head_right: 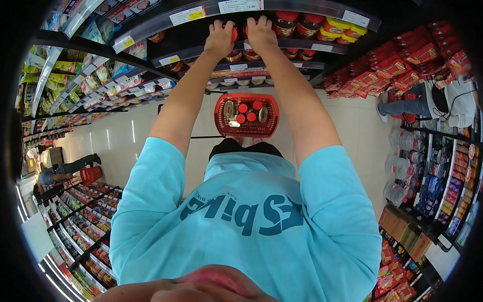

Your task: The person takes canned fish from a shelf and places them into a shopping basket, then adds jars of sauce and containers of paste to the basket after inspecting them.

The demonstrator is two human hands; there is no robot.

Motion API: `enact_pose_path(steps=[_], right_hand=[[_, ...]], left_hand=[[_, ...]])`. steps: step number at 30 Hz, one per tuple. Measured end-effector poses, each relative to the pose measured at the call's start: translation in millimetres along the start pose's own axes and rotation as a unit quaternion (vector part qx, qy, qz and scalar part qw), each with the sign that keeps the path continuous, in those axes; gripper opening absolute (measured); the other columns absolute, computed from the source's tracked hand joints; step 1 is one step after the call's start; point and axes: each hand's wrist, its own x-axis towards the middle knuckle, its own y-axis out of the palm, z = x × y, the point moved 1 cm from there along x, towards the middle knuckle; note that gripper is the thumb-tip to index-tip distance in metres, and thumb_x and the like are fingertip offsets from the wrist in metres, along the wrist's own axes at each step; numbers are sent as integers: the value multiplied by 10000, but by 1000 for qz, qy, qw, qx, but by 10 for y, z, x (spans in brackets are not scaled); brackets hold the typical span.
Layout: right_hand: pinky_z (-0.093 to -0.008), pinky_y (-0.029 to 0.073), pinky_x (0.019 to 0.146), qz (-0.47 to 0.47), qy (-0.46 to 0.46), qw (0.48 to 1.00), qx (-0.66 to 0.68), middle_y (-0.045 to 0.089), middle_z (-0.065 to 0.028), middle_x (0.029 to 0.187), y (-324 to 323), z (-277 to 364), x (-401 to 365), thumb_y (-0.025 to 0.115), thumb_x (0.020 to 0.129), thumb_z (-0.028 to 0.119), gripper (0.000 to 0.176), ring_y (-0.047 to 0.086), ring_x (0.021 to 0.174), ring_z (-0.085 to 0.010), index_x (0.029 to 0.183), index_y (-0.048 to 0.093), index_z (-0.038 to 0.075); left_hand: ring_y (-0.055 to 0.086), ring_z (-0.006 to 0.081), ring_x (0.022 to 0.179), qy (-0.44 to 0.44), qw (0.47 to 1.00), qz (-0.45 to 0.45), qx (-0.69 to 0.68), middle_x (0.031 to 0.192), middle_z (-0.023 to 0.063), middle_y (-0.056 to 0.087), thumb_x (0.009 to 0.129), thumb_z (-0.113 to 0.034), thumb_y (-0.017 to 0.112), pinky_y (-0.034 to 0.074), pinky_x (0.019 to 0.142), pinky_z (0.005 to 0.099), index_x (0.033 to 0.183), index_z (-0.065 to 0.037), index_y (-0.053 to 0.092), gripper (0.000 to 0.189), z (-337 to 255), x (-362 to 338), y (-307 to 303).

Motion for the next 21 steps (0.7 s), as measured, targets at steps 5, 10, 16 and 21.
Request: enact_pose_path(steps=[5, 10, 16, 21], right_hand=[[-495, 574, 929, -34, -27, 999, -11, 450, -223, 1333, 86, -1, -34, 736, 862, 185, 561, 495, 1238, -435, 1354, 475, 123], [-501, 562, 941, -100, -61, 993, -8, 449, -228, 1363, 177, -7, -182, 560, 929, 132, 414, 491, 1240, -449, 1339, 502, 119], [-513, 573, 919, -93, -4, 995, 40, 433, -247, 1359, 108, -44, -349, 671, 875, 124, 483, 500, 1228, -461, 1322, 491, 103], [-486, 608, 859, -89, 46, 995, 29, 425, -246, 1287, 94, -41, -458, 874, 721, 150, 767, 511, 1212, -466, 1343, 431, 78]], left_hand=[[479, 408, 1283, -43, 999, 16, -15, 1365, 196, 436, 709, -156, 883, 568, 980, 477, 1391, -173, 458, 804, -1, -27, -113], [465, 428, 1300, -76, 996, -16, -45, 1392, 195, 423, 709, -178, 891, 557, 1002, 483, 1390, -163, 458, 808, 51, -111, -56], [444, 449, 1338, -78, 992, -57, -78, 1443, 207, 389, 696, -178, 901, 547, 1015, 500, 1365, -124, 455, 806, -32, -261, 67], [484, 452, 1304, -76, 993, -46, -72, 1444, 230, 372, 696, -170, 896, 575, 964, 502, 1345, -101, 454, 789, -21, -313, 77]])
